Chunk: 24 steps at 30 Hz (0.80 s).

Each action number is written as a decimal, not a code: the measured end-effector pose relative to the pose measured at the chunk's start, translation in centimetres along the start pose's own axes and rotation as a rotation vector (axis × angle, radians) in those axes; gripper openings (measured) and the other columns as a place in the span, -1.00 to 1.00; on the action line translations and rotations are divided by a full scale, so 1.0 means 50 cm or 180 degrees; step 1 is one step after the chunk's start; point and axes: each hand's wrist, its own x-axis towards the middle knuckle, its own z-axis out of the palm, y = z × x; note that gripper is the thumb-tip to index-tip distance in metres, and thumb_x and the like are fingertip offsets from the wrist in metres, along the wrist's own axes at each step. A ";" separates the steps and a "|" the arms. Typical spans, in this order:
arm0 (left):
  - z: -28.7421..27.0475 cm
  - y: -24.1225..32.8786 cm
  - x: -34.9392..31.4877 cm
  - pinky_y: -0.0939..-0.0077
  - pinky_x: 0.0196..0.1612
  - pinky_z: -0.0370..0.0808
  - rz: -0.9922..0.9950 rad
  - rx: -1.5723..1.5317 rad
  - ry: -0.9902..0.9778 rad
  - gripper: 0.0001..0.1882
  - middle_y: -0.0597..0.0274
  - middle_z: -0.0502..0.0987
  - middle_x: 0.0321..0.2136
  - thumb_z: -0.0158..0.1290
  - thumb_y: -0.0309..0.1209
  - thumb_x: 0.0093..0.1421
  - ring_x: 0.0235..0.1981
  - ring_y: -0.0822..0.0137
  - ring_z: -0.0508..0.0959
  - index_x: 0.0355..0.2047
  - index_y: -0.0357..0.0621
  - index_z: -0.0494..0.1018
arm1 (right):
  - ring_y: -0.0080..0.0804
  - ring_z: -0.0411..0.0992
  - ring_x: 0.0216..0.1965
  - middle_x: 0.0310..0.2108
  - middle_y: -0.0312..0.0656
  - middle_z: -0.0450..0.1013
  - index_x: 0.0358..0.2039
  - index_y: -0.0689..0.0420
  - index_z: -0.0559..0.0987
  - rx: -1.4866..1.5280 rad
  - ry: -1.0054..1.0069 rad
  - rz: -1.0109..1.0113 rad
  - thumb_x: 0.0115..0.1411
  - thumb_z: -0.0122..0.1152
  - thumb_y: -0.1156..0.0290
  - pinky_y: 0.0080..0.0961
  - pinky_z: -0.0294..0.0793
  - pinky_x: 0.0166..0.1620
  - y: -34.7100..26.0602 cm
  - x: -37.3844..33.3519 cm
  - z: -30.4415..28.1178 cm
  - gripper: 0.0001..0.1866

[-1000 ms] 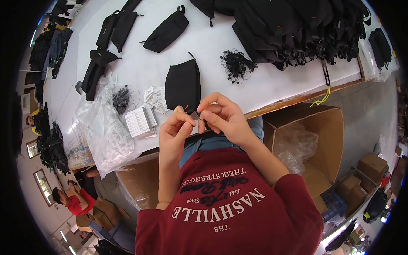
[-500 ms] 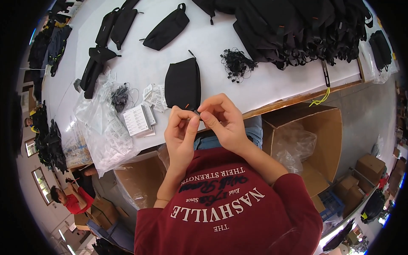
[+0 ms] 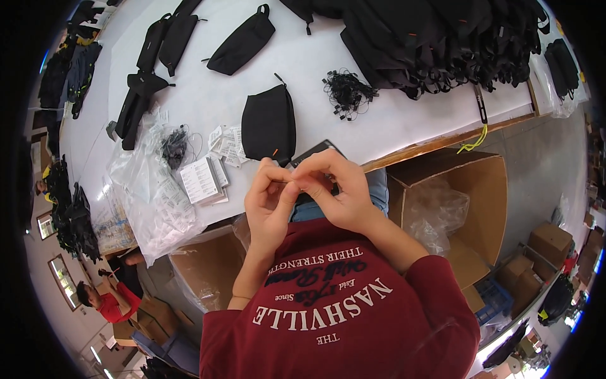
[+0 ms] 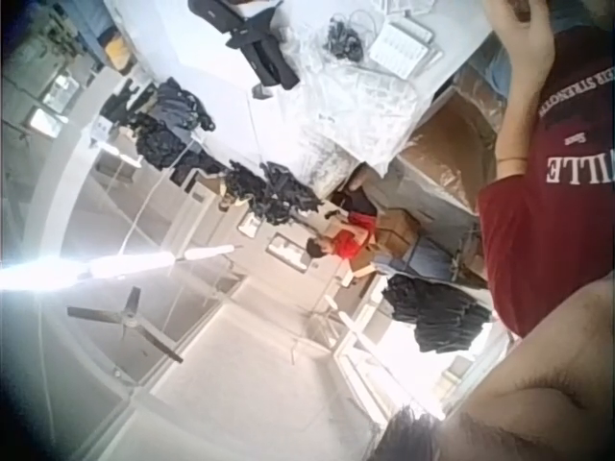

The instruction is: Assembling and packing small black cases, likely for eyewear, by attaching cords and inserting tags.

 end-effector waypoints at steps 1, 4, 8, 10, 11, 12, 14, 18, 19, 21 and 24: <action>-0.003 -0.006 0.002 0.74 -0.43 0.11 -0.0185 -0.0801 -0.0281 -0.85 0.44 0.19 -0.48 0.15 -0.48 0.15 -0.50 0.61 0.12 -0.33 -0.20 0.40 | -0.65 0.32 -0.42 -0.38 -0.26 0.40 -0.27 0.22 0.39 -0.0004 0.0000 0.0004 0.20 0.16 0.58 -0.75 0.28 -0.33 -0.007 0.001 0.002 -0.86; -0.008 -0.017 0.009 0.76 -0.40 0.11 -0.0371 -0.1664 -0.0641 -0.82 0.46 0.18 -0.47 0.15 -0.48 0.16 -0.47 0.62 0.10 -0.29 -0.21 0.36 | -0.64 0.31 -0.41 -0.44 -0.27 0.39 -0.27 0.21 0.37 0.0767 -0.0185 0.0107 0.21 0.14 0.59 -0.76 0.25 -0.33 -0.018 0.002 0.010 -0.87; -0.017 -0.013 0.006 0.75 -0.41 0.12 -0.0424 -0.1625 -0.0919 -0.82 0.48 0.20 -0.48 0.12 -0.50 0.17 -0.50 0.61 0.10 -0.28 -0.22 0.34 | -0.65 0.42 -0.40 -0.42 -0.27 0.47 -0.28 0.20 0.43 0.1031 -0.0146 -0.0036 0.22 0.14 0.56 -0.72 0.39 -0.31 -0.020 0.001 0.013 -0.91; -0.020 -0.014 -0.007 0.72 -0.44 0.13 -0.0495 -0.1006 -0.0703 -0.87 0.47 0.23 -0.55 0.11 -0.50 0.17 -0.54 0.61 0.12 -0.32 -0.24 0.38 | -0.70 0.34 -0.49 -0.45 -0.30 0.44 -0.27 0.19 0.42 0.1452 -0.0421 0.0763 0.25 0.11 0.50 -0.75 0.31 -0.40 -0.033 0.015 -0.008 -0.91; -0.023 -0.008 -0.009 0.72 -0.44 0.13 -0.0488 -0.1002 -0.0693 -0.87 0.47 0.23 -0.55 0.11 -0.50 0.17 -0.54 0.61 0.12 -0.32 -0.24 0.38 | -0.72 0.26 -0.54 -0.51 -0.35 0.40 -0.27 0.18 0.43 0.1472 -0.0469 0.1064 0.29 0.05 0.44 -0.75 0.23 -0.46 -0.046 0.027 -0.016 -0.91; -0.024 0.006 -0.007 0.70 -0.45 0.13 -0.0390 -0.0446 -0.0763 -0.89 0.45 0.24 -0.58 0.12 -0.50 0.16 -0.56 0.60 0.14 -0.36 -0.24 0.41 | -0.72 0.27 -0.56 -0.54 -0.35 0.39 -0.28 0.18 0.45 0.1319 -0.0435 0.1101 0.29 0.04 0.43 -0.75 0.23 -0.47 -0.038 0.037 -0.038 -0.90; -0.023 0.021 -0.005 0.63 -0.47 0.17 -0.0177 0.0264 -0.0902 -0.92 0.36 0.28 -0.63 0.15 -0.50 0.11 -0.57 0.50 0.21 -0.46 -0.23 0.47 | -0.71 0.27 -0.57 -0.56 -0.35 0.38 -0.28 0.18 0.46 0.1167 -0.0397 0.1126 0.29 0.03 0.41 -0.75 0.24 -0.47 0.019 0.068 -0.074 -0.89; -0.013 0.025 -0.003 0.58 -0.45 0.22 0.0148 0.0514 -0.1466 -0.93 0.32 0.39 -0.59 0.16 -0.50 0.09 -0.58 0.43 0.28 -0.47 -0.21 0.49 | -0.71 0.27 -0.64 -0.62 -0.32 0.39 -0.30 0.18 0.48 -0.0631 -0.0235 0.1466 0.31 0.02 0.30 -0.72 0.22 -0.57 0.166 0.075 -0.087 -0.79; -0.009 0.024 -0.003 0.58 -0.45 0.22 0.0159 0.0516 -0.1470 -0.93 0.32 0.39 -0.59 0.16 -0.50 0.09 -0.58 0.43 0.28 -0.47 -0.21 0.49 | -0.70 0.27 -0.66 -0.63 -0.30 0.39 -0.32 0.19 0.48 -0.0669 -0.0606 0.2066 0.31 0.01 0.26 -0.71 0.21 -0.60 0.178 0.073 -0.085 -0.76; -0.003 0.021 -0.006 0.55 -0.43 0.25 0.0191 0.0540 -0.1692 -0.93 0.32 0.41 -0.58 0.16 -0.49 0.10 -0.55 0.40 0.30 -0.48 -0.20 0.49 | -0.71 0.26 -0.67 -0.64 -0.35 0.36 -0.34 0.18 0.47 -0.0195 -0.0754 0.2271 0.32 0.00 0.25 -0.72 0.21 -0.60 0.189 0.065 -0.083 -0.75; 0.004 0.014 -0.010 0.52 -0.42 0.27 0.0244 0.0640 -0.1900 -0.93 0.34 0.42 -0.58 0.16 -0.48 0.10 -0.49 0.38 0.33 -0.48 -0.17 0.50 | -0.71 0.24 -0.69 -0.65 -0.39 0.31 -0.39 0.17 0.45 0.0243 -0.0853 0.2400 0.34 -0.02 0.24 -0.75 0.20 -0.61 0.186 0.062 -0.071 -0.73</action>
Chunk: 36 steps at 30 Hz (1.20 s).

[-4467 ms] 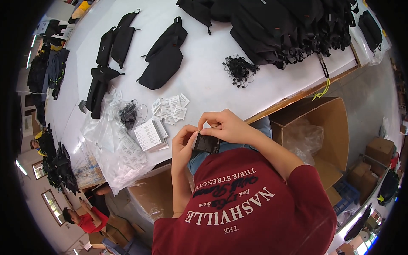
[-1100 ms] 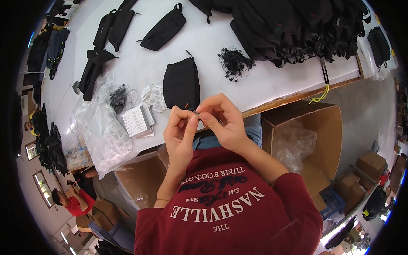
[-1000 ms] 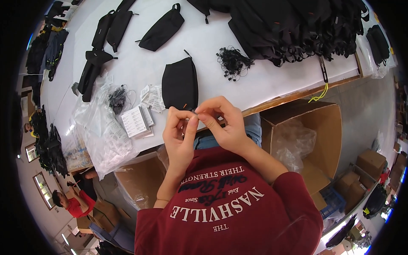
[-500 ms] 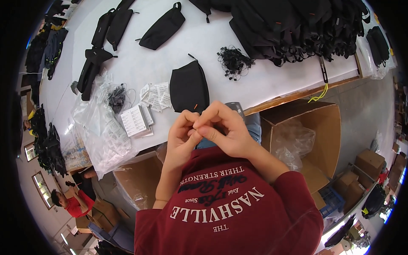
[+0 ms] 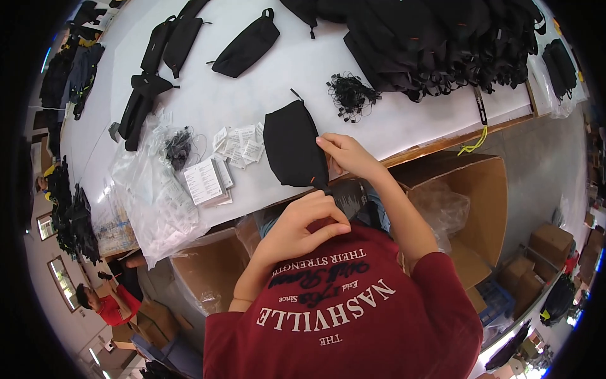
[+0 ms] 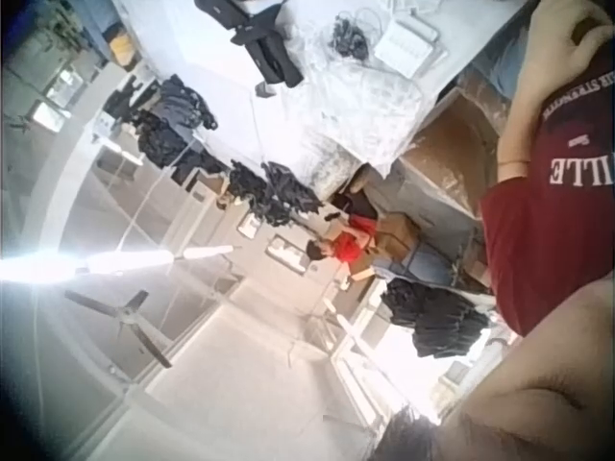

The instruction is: Assembling and packing small black cases, likely for eyewear, by attaching cords and inserting tags.

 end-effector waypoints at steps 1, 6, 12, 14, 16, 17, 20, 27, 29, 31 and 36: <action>0.001 -0.002 0.000 0.51 -0.42 0.27 0.0015 0.0058 -0.0170 -0.93 0.35 0.41 -0.59 0.16 -0.47 0.10 -0.48 0.38 0.34 -0.48 -0.16 0.50 | -0.71 0.23 -0.70 -0.65 -0.39 0.31 -0.42 0.17 0.44 -0.0031 0.0080 -0.0079 0.34 -0.02 0.24 -0.77 0.19 -0.61 -0.002 0.001 0.004 -0.72; -0.023 -0.004 -0.002 0.59 -0.23 0.38 -0.0028 0.0008 0.0316 -0.79 0.17 0.36 -0.10 0.03 -0.60 0.16 -0.28 0.38 0.42 -0.18 -0.17 0.46 | -0.63 0.24 -0.66 -0.67 -0.32 0.28 -0.43 0.21 0.41 -0.0785 0.0208 -0.0834 0.29 0.04 0.30 -0.65 0.20 -0.57 -0.034 -0.020 0.015 -0.76; -0.076 -0.075 -0.010 0.37 -0.06 0.29 0.0281 0.2301 0.1273 -0.68 0.23 0.43 -0.09 0.13 -0.60 -0.01 -0.13 0.17 0.40 -0.20 -0.10 0.46 | -0.07 0.26 -0.53 -0.57 -0.03 0.31 -0.43 0.23 0.38 -0.2256 -0.0002 -0.1296 0.21 0.08 0.37 -0.37 0.28 -0.42 -0.150 -0.101 0.031 -0.81; -0.069 -0.094 -0.028 0.37 -0.03 0.23 0.0187 0.2635 0.1310 -0.70 0.29 0.45 -0.12 0.15 -0.57 -0.04 -0.10 0.18 0.39 -0.25 -0.07 0.46 | -0.06 0.29 -0.52 -0.56 -0.04 0.32 -0.42 0.23 0.39 -0.2388 0.0019 -0.1407 0.20 0.09 0.37 -0.35 0.29 -0.41 -0.143 -0.095 0.032 -0.81; -0.064 -0.102 -0.035 0.37 0.00 0.18 0.0093 0.2967 0.1341 -0.72 0.36 0.47 -0.14 0.18 -0.55 -0.06 -0.08 0.20 0.39 -0.29 -0.04 0.47 | -0.06 0.32 -0.51 -0.55 -0.04 0.33 -0.41 0.23 0.39 -0.2519 0.0043 -0.1514 0.20 0.10 0.37 -0.33 0.29 -0.41 -0.128 -0.087 0.030 -0.81; -0.062 -0.105 -0.036 0.38 0.01 0.16 0.0120 0.3151 0.1383 -0.74 0.39 0.48 -0.17 0.19 -0.54 -0.08 -0.08 0.21 0.39 -0.34 -0.03 0.46 | -0.06 0.34 -0.50 -0.53 -0.05 0.34 -0.40 0.22 0.40 -0.2644 0.0217 -0.1644 0.19 0.11 0.37 -0.31 0.30 -0.41 -0.118 -0.083 0.030 -0.82; -0.064 -0.119 -0.040 0.38 0.01 0.15 0.0206 0.3315 0.1364 -0.77 0.40 0.50 -0.23 0.20 -0.53 -0.10 -0.10 0.23 0.41 -0.39 -0.03 0.45 | -0.06 0.37 -0.47 -0.51 -0.06 0.36 -0.40 0.21 0.42 -0.2832 0.0475 -0.1802 0.18 0.12 0.37 -0.30 0.32 -0.40 -0.103 -0.074 0.029 -0.83; -0.074 -0.159 -0.037 0.33 0.03 0.17 0.0429 0.3034 0.1107 -0.72 0.37 0.50 -0.32 0.19 -0.52 -0.15 -0.15 0.27 0.44 -0.35 -0.09 0.47 | -0.08 0.41 -0.45 -0.51 -0.11 0.40 -0.40 0.17 0.45 -0.2892 0.0499 -0.1793 0.17 0.10 0.35 -0.28 0.37 -0.38 -0.098 -0.072 0.042 -0.85; -0.079 -0.163 -0.035 0.32 0.03 0.18 0.0505 0.3050 0.1112 -0.71 0.36 0.50 -0.33 0.19 -0.52 -0.16 -0.16 0.26 0.44 -0.34 -0.10 0.47 | -0.08 0.41 -0.45 -0.50 -0.11 0.40 -0.40 0.17 0.45 -0.2874 0.0498 -0.1808 0.17 0.10 0.35 -0.28 0.37 -0.38 -0.096 -0.074 0.045 -0.85; -0.080 -0.165 -0.033 0.32 0.03 0.19 0.0583 0.3073 0.1116 -0.69 0.35 0.50 -0.34 0.19 -0.52 -0.17 -0.17 0.26 0.44 -0.33 -0.10 0.48 | -0.08 0.41 -0.45 -0.50 -0.11 0.40 -0.40 0.17 0.45 -0.2853 0.0498 -0.1831 0.17 0.10 0.35 -0.28 0.37 -0.38 -0.095 -0.075 0.048 -0.85; -0.079 -0.152 -0.037 0.29 -0.04 0.27 0.0592 0.2983 0.0979 -0.74 0.25 0.50 -0.34 0.17 -0.54 -0.15 -0.18 0.23 0.44 -0.37 -0.16 0.46 | -0.15 0.41 -0.47 -0.53 -0.16 0.36 -0.44 0.13 0.46 -0.3047 0.0502 -0.2041 0.14 0.13 0.36 -0.31 0.37 -0.41 -0.098 -0.073 0.055 -0.88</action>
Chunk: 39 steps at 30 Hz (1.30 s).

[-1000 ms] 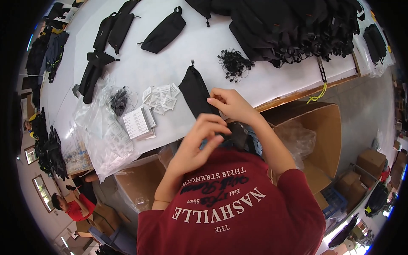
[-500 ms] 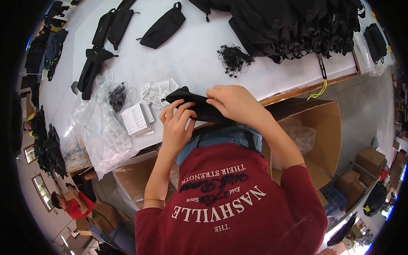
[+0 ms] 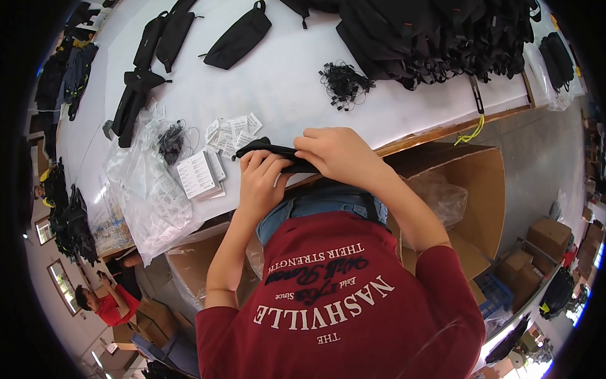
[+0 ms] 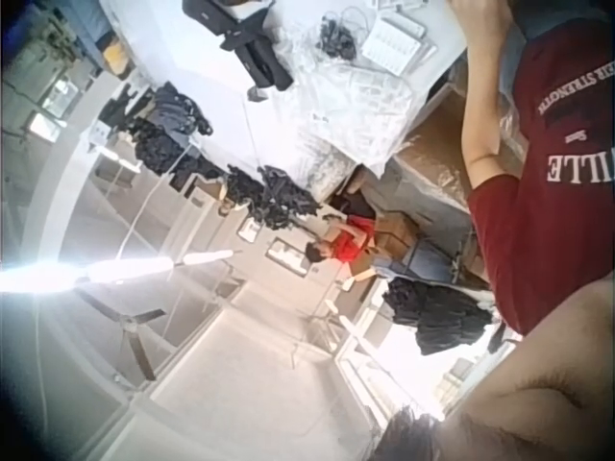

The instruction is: Assembling and packing small black cases, likely for eyewear, by attaching cords and inserting tags.

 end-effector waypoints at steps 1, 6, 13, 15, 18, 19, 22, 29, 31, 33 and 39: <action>-0.005 0.006 -0.001 0.29 -0.04 0.27 0.0004 -0.0003 -0.0006 -0.74 0.25 0.50 -0.34 0.17 -0.54 -0.15 -0.18 0.23 0.44 -0.37 -0.16 0.46 | -0.15 0.41 -0.47 -0.53 -0.16 0.36 -0.44 0.13 0.46 0.0001 0.0004 0.0006 0.14 0.13 0.36 -0.31 0.37 -0.41 0.002 0.004 0.003 -0.88; -0.029 0.032 0.009 0.21 -0.11 0.36 -0.0339 -0.0454 -0.0717 -0.77 0.11 0.48 -0.18 0.21 -0.49 -0.12 -0.20 0.06 0.46 -0.44 -0.19 0.41 | -0.22 0.36 -0.49 -0.54 -0.23 0.32 -0.49 0.12 0.45 -0.0586 0.0650 -0.0402 0.10 0.18 0.37 -0.34 0.32 -0.45 0.035 0.054 0.042 -0.86; -0.033 0.007 0.023 0.24 -0.08 0.43 -0.1107 -0.0787 -0.1769 -0.63 0.00 0.38 -0.01 0.19 -0.40 -0.03 -0.16 -0.03 0.48 -0.18 -0.14 0.39 | -0.32 0.42 -0.31 -0.36 -0.24 0.42 -0.19 0.04 0.54 0.0747 -0.0439 0.0618 0.04 0.28 0.25 -0.44 0.40 -0.22 0.052 0.030 -0.019 -0.69; -0.031 0.003 0.022 0.25 -0.05 0.41 -0.1122 -0.0888 -0.1620 -0.56 0.00 0.36 0.02 0.16 -0.37 0.03 -0.15 -0.01 0.47 -0.05 -0.08 0.38 | -0.25 0.35 -0.05 -0.11 -0.16 0.39 0.02 -0.01 0.46 0.1024 -0.0388 0.0858 -0.04 0.37 0.14 -0.40 0.31 0.04 0.072 -0.015 -0.037 -0.41; -0.026 0.005 0.035 0.22 -0.08 0.43 -0.0814 -0.0755 -0.1785 -0.41 0.00 0.33 0.03 0.15 -0.36 0.05 -0.16 -0.03 0.47 0.13 0.10 0.31 | -0.15 0.21 0.11 0.06 -0.10 0.28 0.07 0.01 0.40 0.0349 -0.0225 0.0791 -0.12 0.43 0.09 -0.29 0.17 0.18 0.097 -0.113 -0.020 -0.28; -0.020 0.009 0.038 0.21 -0.08 0.43 -0.0875 -0.0629 -0.1903 -0.39 0.00 0.32 0.03 0.15 -0.36 0.06 -0.15 -0.04 0.46 0.15 0.17 0.29 | -0.15 0.21 0.11 0.06 -0.10 0.28 0.07 0.01 0.40 0.0350 -0.0233 0.0788 -0.12 0.43 0.09 -0.29 0.17 0.18 0.087 -0.133 -0.003 -0.28; -0.011 0.020 0.059 0.18 -0.08 0.44 -0.0959 -0.0446 -0.2102 -0.39 -0.02 0.30 0.03 0.13 -0.37 0.08 -0.14 -0.08 0.45 0.18 0.20 0.27 | -0.09 0.17 0.14 0.05 -0.08 0.27 -0.10 0.12 0.46 -0.0351 0.0357 0.0943 -0.08 0.41 0.19 -0.22 0.12 0.19 0.067 -0.186 0.052 -0.46; 0.015 0.013 0.056 0.20 0.03 0.37 -0.0445 -0.0454 -0.1813 -0.46 -0.04 0.30 -0.01 0.06 -0.46 0.09 -0.05 -0.07 0.39 0.12 -0.19 0.29 | -0.38 0.40 -0.25 -0.28 -0.16 0.41 -0.19 0.20 0.36 0.1821 0.1114 0.1891 0.13 0.15 0.50 -0.50 0.37 -0.11 0.049 -0.204 0.109 -0.76; 0.021 0.007 0.053 0.22 0.06 0.34 -0.0489 -0.0515 -0.1811 -0.49 -0.04 0.29 0.01 0.04 -0.49 0.09 -0.02 -0.05 0.38 0.10 -0.24 0.30 | -0.46 0.35 -0.31 -0.34 -0.21 0.35 -0.12 0.21 0.32 0.2516 0.1155 0.1927 0.13 0.17 0.41 -0.51 0.41 -0.16 0.067 -0.214 0.084 -0.66; 0.022 0.004 0.055 0.24 0.09 0.32 -0.0540 -0.0576 -0.1799 -0.51 -0.04 0.28 0.02 0.01 -0.52 0.09 0.02 -0.03 0.36 0.08 -0.28 0.31 | -0.62 0.23 -0.44 -0.47 -0.31 0.23 0.00 0.22 0.24 0.3904 0.1188 0.1943 0.13 0.23 0.22 -0.52 0.48 -0.28 0.090 -0.226 0.046 -0.45; 0.011 -0.012 0.076 0.28 0.11 0.32 -0.0757 -0.1324 -0.1801 -0.60 -0.08 0.37 0.07 -0.06 -0.58 0.09 0.07 -0.06 0.36 -0.01 -0.34 0.39 | -0.59 0.28 -0.42 -0.46 -0.33 0.33 0.07 0.12 0.21 0.2488 0.1188 0.1938 0.05 0.27 0.50 -0.61 0.44 -0.27 0.116 -0.272 -0.057 -0.41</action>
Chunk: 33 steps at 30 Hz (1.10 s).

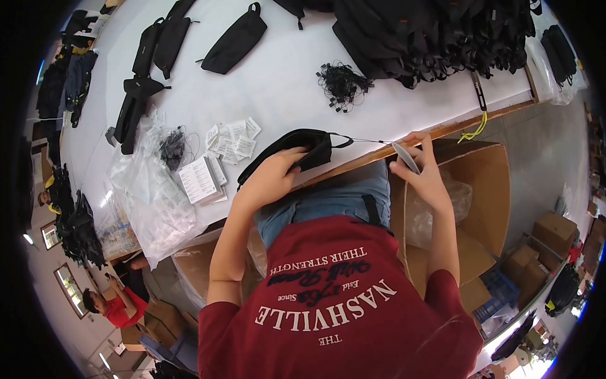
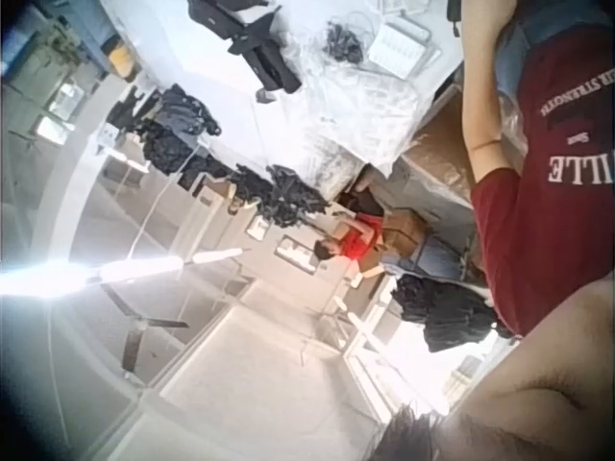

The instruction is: Assembling and packing small black cases, likely for eyewear, by attaching cords and inserting tags.

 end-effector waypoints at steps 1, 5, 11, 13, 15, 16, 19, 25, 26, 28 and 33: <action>-0.001 -0.003 0.001 0.28 0.11 0.33 -0.0032 -0.0059 -0.0027 -0.63 -0.08 0.39 0.06 -0.06 -0.58 0.09 0.06 -0.07 0.38 -0.05 -0.36 0.41 | -0.59 0.28 -0.42 -0.46 -0.33 0.33 0.07 0.12 0.21 0.0002 0.0011 -0.0017 0.05 0.27 0.50 -0.61 0.44 -0.27 -0.002 0.004 -0.001 -0.41; -0.001 -0.017 0.002 0.29 0.07 0.35 0.0005 -0.0202 0.0038 -0.69 -0.08 0.41 0.05 -0.07 -0.58 0.09 0.02 -0.10 0.41 -0.13 -0.40 0.45 | -0.61 0.41 -0.42 -0.45 -0.25 0.51 -0.22 0.23 0.44 -0.0378 0.0604 -0.0016 0.07 0.25 0.58 -0.69 0.38 -0.30 -0.027 0.020 -0.018 -0.75; -0.005 0.002 -0.005 0.23 0.05 0.36 -0.0109 -0.0132 -0.0043 -0.68 -0.10 0.44 -0.01 -0.08 -0.58 0.06 -0.04 -0.12 0.43 -0.15 -0.36 0.46 | -0.56 0.41 -0.56 -0.56 -0.21 0.49 -0.39 0.27 0.51 0.1418 0.1777 -0.0325 0.08 0.30 0.55 -0.66 0.36 -0.44 0.000 0.085 0.033 -0.87; -0.005 0.008 -0.003 0.24 0.01 0.38 -0.0144 -0.0129 -0.0131 -0.69 -0.09 0.45 -0.03 -0.07 -0.57 0.08 -0.06 -0.12 0.44 -0.14 -0.35 0.45 | -0.54 0.36 -0.59 -0.61 -0.30 0.40 -0.45 0.14 0.49 0.2579 0.1937 -0.0407 0.13 0.29 0.45 -0.69 0.31 -0.45 0.044 0.132 0.031 -0.87; 0.002 0.008 -0.003 0.22 -0.06 0.40 -0.0100 -0.0105 -0.0162 -0.67 -0.11 0.48 -0.10 -0.07 -0.57 0.10 -0.11 -0.13 0.45 -0.10 -0.33 0.42 | -0.56 0.28 -0.62 -0.67 -0.35 0.32 -0.47 0.08 0.48 0.3803 0.1784 -0.0074 0.17 0.26 0.33 -0.72 0.25 -0.48 0.040 0.181 0.066 -0.83; 0.003 0.007 -0.008 0.22 -0.06 0.40 -0.0089 -0.0077 -0.0181 -0.67 -0.11 0.48 -0.10 -0.07 -0.57 0.10 -0.11 -0.13 0.45 -0.10 -0.33 0.42 | -0.57 0.26 -0.63 -0.69 -0.37 0.30 -0.48 0.05 0.48 0.4298 0.1575 0.0193 0.19 0.25 0.27 -0.72 0.23 -0.49 0.002 0.197 0.108 -0.81; 0.005 0.008 -0.012 0.22 -0.06 0.40 -0.0049 0.0072 -0.0126 -0.68 -0.12 0.47 -0.10 -0.07 -0.56 0.10 -0.11 -0.13 0.45 -0.10 -0.33 0.42 | -0.61 0.23 -0.63 -0.72 -0.39 0.25 -0.52 0.02 0.47 0.4023 0.1298 0.0718 0.19 0.23 0.17 -0.70 0.19 -0.51 -0.071 0.229 0.178 -0.75; 0.007 0.013 -0.015 0.20 -0.04 0.40 -0.0100 0.0045 -0.0303 -0.69 -0.10 0.48 -0.12 -0.05 -0.55 0.10 -0.11 -0.14 0.45 -0.12 -0.33 0.42 | -0.70 0.04 -0.71 -0.73 -0.46 0.20 -0.53 0.01 0.47 0.3097 0.1190 0.0257 0.17 0.26 0.15 -0.69 -0.02 -0.61 -0.049 0.249 0.204 -0.73; 0.006 0.016 -0.020 0.20 -0.05 0.40 -0.0068 0.0120 -0.0197 -0.71 -0.10 0.49 -0.15 -0.03 -0.53 0.10 -0.13 -0.13 0.46 -0.13 -0.32 0.43 | -0.73 0.00 -0.72 -0.74 -0.50 0.19 -0.52 0.00 0.47 0.2633 0.1700 0.0199 0.17 0.27 0.17 -0.70 -0.07 -0.64 -0.052 0.254 0.204 -0.75; -0.004 0.036 -0.035 0.20 -0.06 0.40 -0.0026 0.0193 -0.0107 -0.72 -0.09 0.50 -0.18 -0.02 -0.51 0.11 -0.14 -0.12 0.47 -0.15 -0.31 0.43 | -0.78 -0.04 -0.74 -0.74 -0.55 0.17 -0.58 -0.03 0.46 0.2358 0.2055 -0.0170 0.16 0.30 0.21 -0.71 -0.16 -0.65 -0.044 0.260 0.191 -0.74; -0.026 0.042 -0.111 0.23 -0.03 0.37 -0.0372 0.1141 0.0608 -0.78 0.00 0.47 -0.19 0.07 -0.49 0.08 -0.10 -0.01 0.44 -0.23 -0.21 0.46 | -0.79 -0.06 -0.64 -0.71 -0.57 0.07 -0.73 0.11 0.42 0.0699 0.1554 -0.1177 0.12 0.34 0.34 -0.67 -0.12 -0.58 -0.049 0.232 0.156 -0.64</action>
